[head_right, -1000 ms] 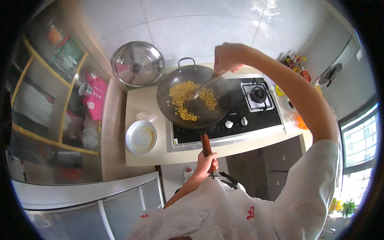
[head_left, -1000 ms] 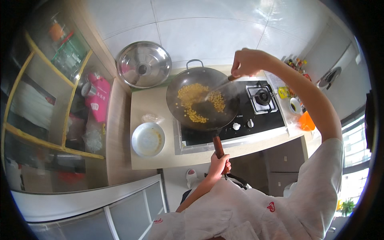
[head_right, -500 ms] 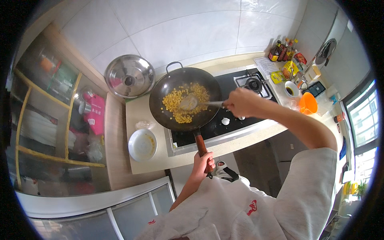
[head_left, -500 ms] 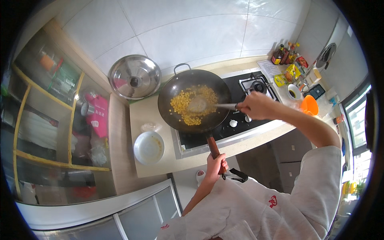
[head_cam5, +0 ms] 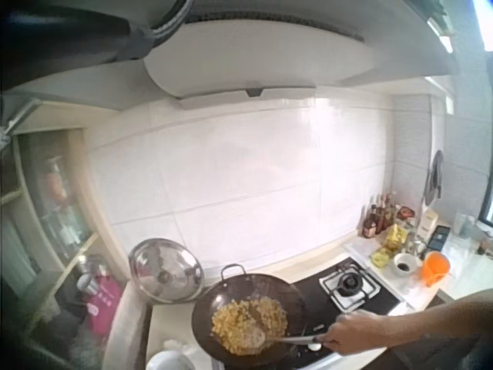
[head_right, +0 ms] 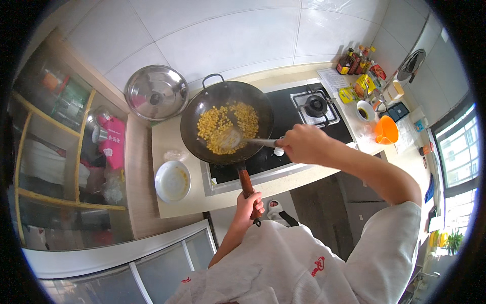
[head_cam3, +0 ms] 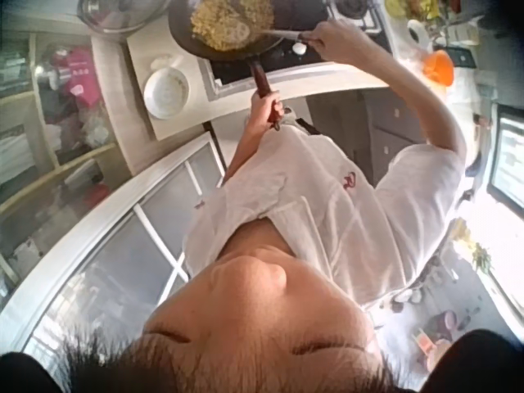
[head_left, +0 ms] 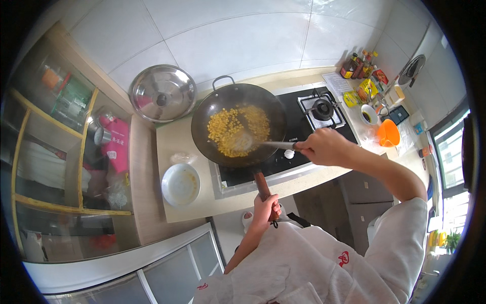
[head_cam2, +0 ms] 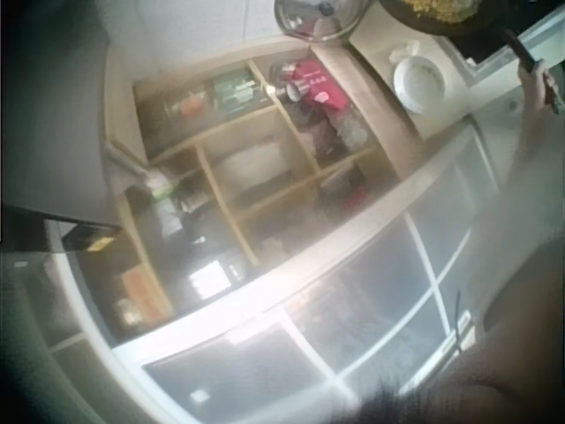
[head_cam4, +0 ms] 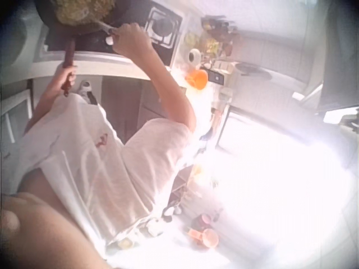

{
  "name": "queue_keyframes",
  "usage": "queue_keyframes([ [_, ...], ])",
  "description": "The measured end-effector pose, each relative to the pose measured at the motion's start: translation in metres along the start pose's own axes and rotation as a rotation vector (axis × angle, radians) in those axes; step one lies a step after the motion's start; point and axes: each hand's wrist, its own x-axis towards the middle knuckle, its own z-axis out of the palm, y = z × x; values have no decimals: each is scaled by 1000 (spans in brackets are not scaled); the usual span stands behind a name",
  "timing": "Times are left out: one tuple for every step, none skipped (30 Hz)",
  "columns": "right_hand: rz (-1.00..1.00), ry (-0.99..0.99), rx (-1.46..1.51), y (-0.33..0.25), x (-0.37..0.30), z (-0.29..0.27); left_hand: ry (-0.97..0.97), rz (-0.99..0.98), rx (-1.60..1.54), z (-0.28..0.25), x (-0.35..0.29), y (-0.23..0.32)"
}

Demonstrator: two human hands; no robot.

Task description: The person pours corn kernels from a white bowl into a hot wok on a gas stove. They stir the corn continuously with a spatula and add water from a metal kettle to steam the kernels. The person continues to stir-fry the corn until the end of the clip.

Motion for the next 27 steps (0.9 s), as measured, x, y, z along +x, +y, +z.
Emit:
queue_keyframes([
  [-43,26,-3,-8,6,-1,-5,8,5,0,0,-1],
  [-10,49,51,-14,16,-1,0,14,12,-3,0,-1],
  [-5,84,61,-15,23,-6,-1,15,13,-3,0,-1],
  [1,120,73,-15,32,-14,-2,14,15,-3,0,-1],
  [14,152,85,-13,38,-18,-5,7,18,-2,0,-1],
  [7,178,51,-10,44,-19,-4,6,10,-3,1,-2],
  [2,200,41,-7,53,-18,1,12,20,-4,1,1],
  [-1,216,30,-5,62,-14,6,12,26,-3,1,3],
  [5,228,16,-8,66,-15,4,5,31,-2,1,2],
  [19,186,28,-14,70,-19,13,-4,22,-4,1,1],
  [53,146,17,-12,73,-17,12,-3,28,-4,2,1],
  [86,106,6,-8,77,-13,11,-2,34,-3,2,1],
  [119,66,-5,-3,81,-8,10,-1,41,-3,1,1],
  [144,17,-55,11,81,-4,2,-5,51,-2,1,1],
  [141,2,-128,19,72,-10,8,-5,45,-3,1,1],
  [59,11,-159,29,61,-14,13,-4,38,-4,-1,2],
  [-18,19,-200,37,48,-21,8,-3,29,-2,-1,1],
  [-34,-2,-151,33,40,-26,6,-1,7,-2,-1,0],
  [-49,-25,-101,24,28,-28,3,1,-15,-3,-2,-2],
  [-63,-33,-49,18,20,-29,-2,12,-26,-2,0,1],
  [-56,-62,-29,10,19,-22,2,12,-11,-1,0,1],
  [-66,-30,4,4,30,-16,5,12,4,1,0,2],
  [-69,4,40,0,39,-7,7,7,24,3,0,2],
  [-52,48,17,2,45,3,10,1,15,2,-2,2],
  [-32,91,-7,9,53,10,-1,-6,17,4,-2,1],
  [-26,133,-33,12,60,12,-5,-4,10,2,-1,2],
  [-16,101,-75,17,52,12,-11,-3,3,1,0,3],
])
